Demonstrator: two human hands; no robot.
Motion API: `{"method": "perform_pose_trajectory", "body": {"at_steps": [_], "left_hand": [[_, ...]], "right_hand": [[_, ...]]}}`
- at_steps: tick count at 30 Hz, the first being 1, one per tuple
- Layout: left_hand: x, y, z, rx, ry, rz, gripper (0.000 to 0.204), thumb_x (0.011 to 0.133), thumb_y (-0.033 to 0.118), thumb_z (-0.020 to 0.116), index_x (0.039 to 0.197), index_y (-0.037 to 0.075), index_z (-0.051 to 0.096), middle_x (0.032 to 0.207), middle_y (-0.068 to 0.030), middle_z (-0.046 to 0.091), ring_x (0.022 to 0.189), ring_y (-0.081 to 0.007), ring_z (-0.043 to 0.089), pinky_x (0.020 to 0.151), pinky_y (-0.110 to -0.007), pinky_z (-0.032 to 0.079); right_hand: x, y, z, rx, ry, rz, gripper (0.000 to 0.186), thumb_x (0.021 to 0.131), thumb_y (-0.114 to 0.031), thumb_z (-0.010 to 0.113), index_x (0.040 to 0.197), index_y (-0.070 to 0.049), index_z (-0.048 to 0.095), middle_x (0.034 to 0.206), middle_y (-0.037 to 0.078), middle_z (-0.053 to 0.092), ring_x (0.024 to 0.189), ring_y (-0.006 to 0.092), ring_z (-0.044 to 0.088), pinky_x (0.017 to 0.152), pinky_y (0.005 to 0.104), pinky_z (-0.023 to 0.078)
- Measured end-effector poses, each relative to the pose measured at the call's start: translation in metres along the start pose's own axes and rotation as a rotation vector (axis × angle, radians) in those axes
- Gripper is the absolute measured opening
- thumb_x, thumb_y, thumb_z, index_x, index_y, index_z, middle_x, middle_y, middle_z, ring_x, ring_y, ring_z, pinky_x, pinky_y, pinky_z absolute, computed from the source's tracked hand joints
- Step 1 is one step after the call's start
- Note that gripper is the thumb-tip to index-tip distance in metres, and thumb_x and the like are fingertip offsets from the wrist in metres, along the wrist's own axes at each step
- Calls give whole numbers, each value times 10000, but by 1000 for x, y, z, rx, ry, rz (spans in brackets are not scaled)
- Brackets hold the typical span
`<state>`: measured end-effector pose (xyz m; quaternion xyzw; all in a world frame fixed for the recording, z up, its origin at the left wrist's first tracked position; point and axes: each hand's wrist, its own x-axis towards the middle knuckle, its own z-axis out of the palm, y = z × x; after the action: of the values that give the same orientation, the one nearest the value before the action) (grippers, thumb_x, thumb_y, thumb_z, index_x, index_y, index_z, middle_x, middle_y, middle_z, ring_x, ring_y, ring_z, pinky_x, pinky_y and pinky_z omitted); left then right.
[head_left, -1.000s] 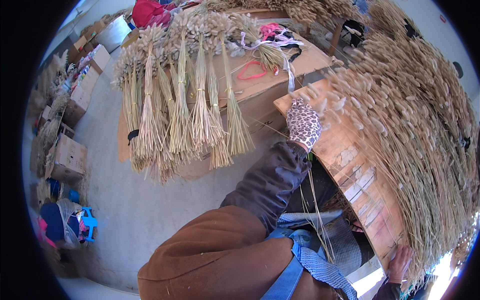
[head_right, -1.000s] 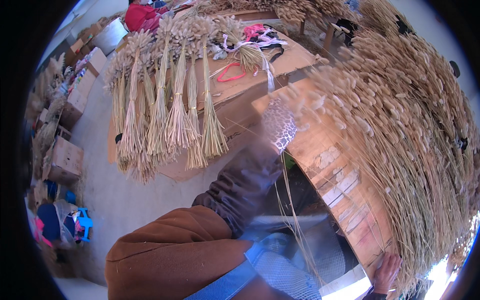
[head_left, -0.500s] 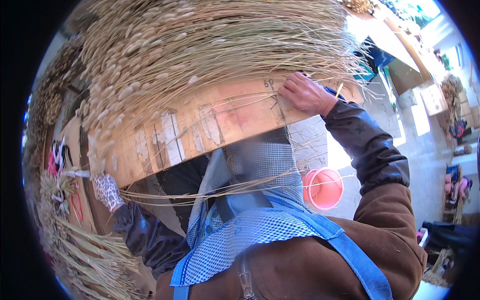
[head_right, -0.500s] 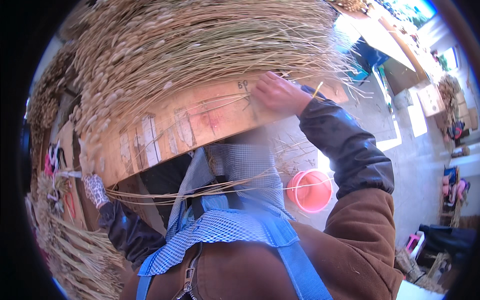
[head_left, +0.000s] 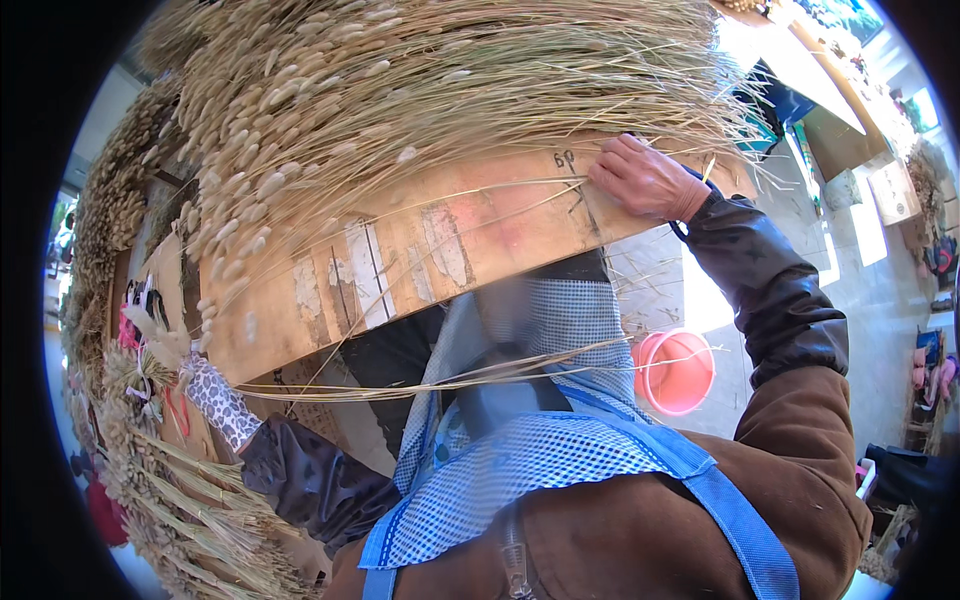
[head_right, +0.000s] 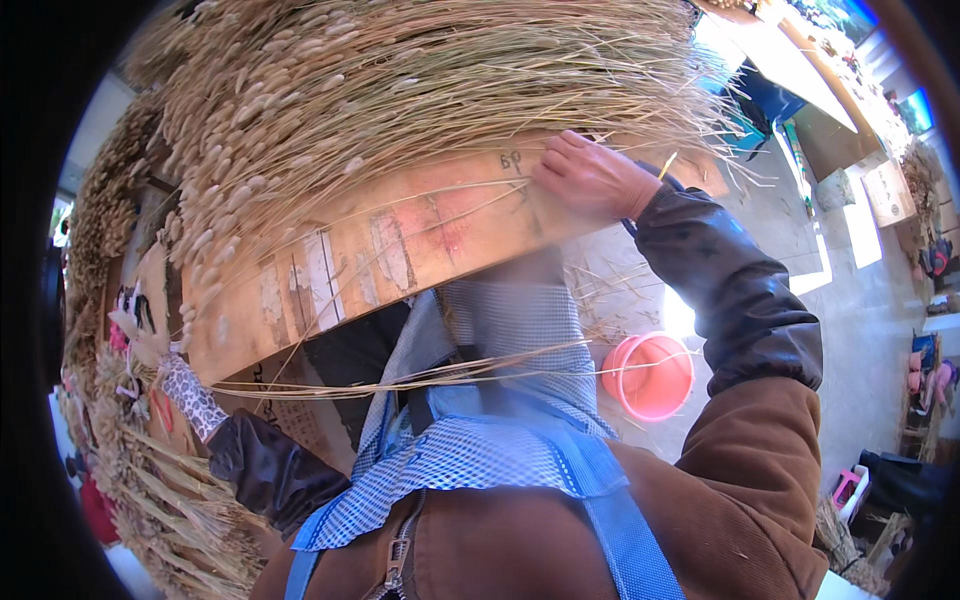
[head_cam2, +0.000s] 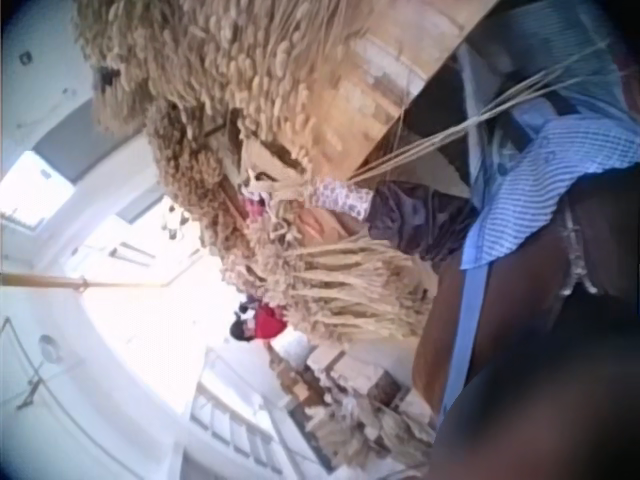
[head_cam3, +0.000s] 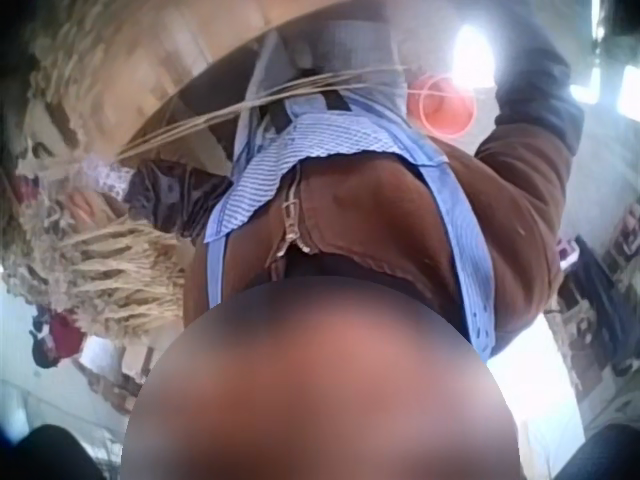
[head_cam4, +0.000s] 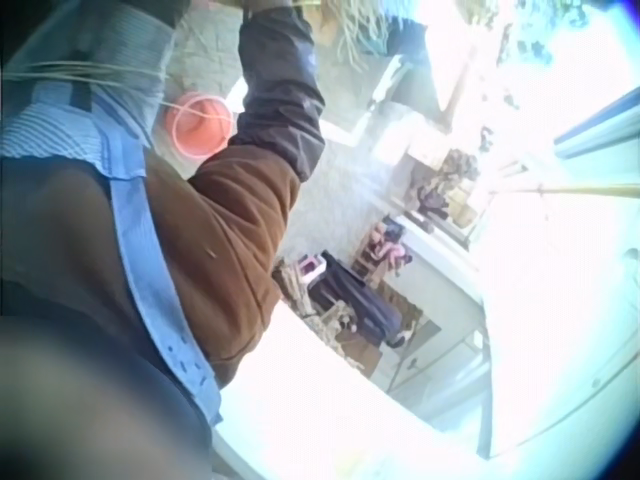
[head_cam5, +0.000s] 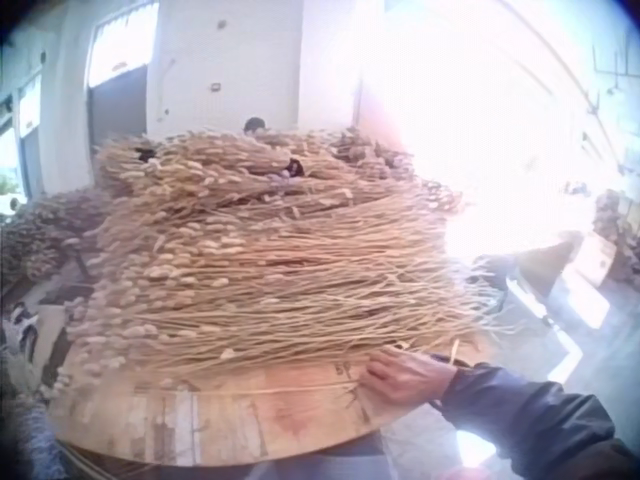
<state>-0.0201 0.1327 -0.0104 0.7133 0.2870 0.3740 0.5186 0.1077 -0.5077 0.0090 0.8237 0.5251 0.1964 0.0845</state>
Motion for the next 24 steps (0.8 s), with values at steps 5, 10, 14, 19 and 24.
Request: {"method": "perform_pose_trajectory", "body": {"at_steps": [5,10,14,19,24], "left_hand": [[-15,38,3,-221,-158,41,391,930,36,399,1309,-49,445,1270,-187,538,1121,-280,555,952,-345,459],[-12,48,-4,-696,-375,-75,365,976,72,413,1324,-38,410,1254,-192,528,1038,-210,577,856,-307,517],[-14,49,-9,-1142,-808,-314,366,984,105,373,1320,-39,396,1199,-173,549,893,-197,611,617,-293,547],[-43,67,-5,-1361,-633,-486,388,948,42,296,1313,-36,399,965,-116,571,582,-142,544,413,-222,419],[-66,97,-18,-1491,-565,-380,383,934,47,352,1301,-33,425,843,-68,572,450,-99,406,388,-237,354]], "right_hand": [[1,3,-6,-4,28,-35,274,704,-112,597,937,25,553,811,92,508,797,248,523,739,342,447],[4,2,-10,-48,24,-57,181,719,-94,599,859,1,534,771,80,485,761,228,502,703,323,444],[7,4,-15,-49,55,-51,124,732,-140,537,797,-35,522,740,65,478,740,221,487,681,315,428],[9,10,-14,18,80,43,161,734,-143,555,853,-33,548,742,75,471,745,242,486,716,353,426],[16,5,-10,1,32,42,213,751,-113,586,939,-17,557,755,80,474,772,252,494,743,355,436]]}}
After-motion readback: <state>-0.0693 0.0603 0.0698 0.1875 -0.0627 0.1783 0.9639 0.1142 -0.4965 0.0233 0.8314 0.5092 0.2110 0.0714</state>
